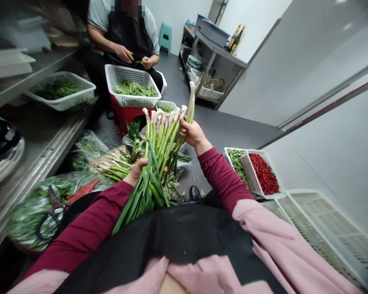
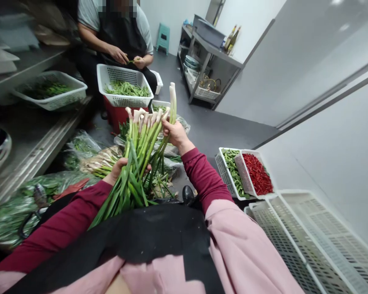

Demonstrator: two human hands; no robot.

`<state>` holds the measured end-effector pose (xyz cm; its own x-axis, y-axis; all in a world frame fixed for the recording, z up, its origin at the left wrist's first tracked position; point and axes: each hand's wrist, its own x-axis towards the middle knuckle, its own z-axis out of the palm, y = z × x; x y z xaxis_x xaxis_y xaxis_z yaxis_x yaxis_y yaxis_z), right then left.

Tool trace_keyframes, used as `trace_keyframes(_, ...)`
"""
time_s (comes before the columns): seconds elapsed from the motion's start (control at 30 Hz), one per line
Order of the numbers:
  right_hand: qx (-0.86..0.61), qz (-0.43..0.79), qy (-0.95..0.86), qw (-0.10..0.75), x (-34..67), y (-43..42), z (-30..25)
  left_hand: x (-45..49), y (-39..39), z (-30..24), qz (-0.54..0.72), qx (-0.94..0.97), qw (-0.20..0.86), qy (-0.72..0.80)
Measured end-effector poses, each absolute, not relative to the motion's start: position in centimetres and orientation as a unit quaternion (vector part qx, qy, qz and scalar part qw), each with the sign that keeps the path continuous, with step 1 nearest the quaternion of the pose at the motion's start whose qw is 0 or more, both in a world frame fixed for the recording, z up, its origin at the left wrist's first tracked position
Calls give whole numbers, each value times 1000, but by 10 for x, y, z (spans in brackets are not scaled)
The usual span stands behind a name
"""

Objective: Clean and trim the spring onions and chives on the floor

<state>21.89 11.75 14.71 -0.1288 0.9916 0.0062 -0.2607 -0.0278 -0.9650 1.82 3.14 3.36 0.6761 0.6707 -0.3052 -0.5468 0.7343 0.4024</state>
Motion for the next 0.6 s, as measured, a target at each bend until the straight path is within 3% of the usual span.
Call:
trace_keyframes(0.2, -452, 490, -496, 557, 232, 116, 129, 9, 35, 34, 419, 104, 873, 226)
trace_keyframes(0.6, -535, 398, -426, 612, 237, 124, 141, 22, 28, 28, 329, 116, 901, 259)
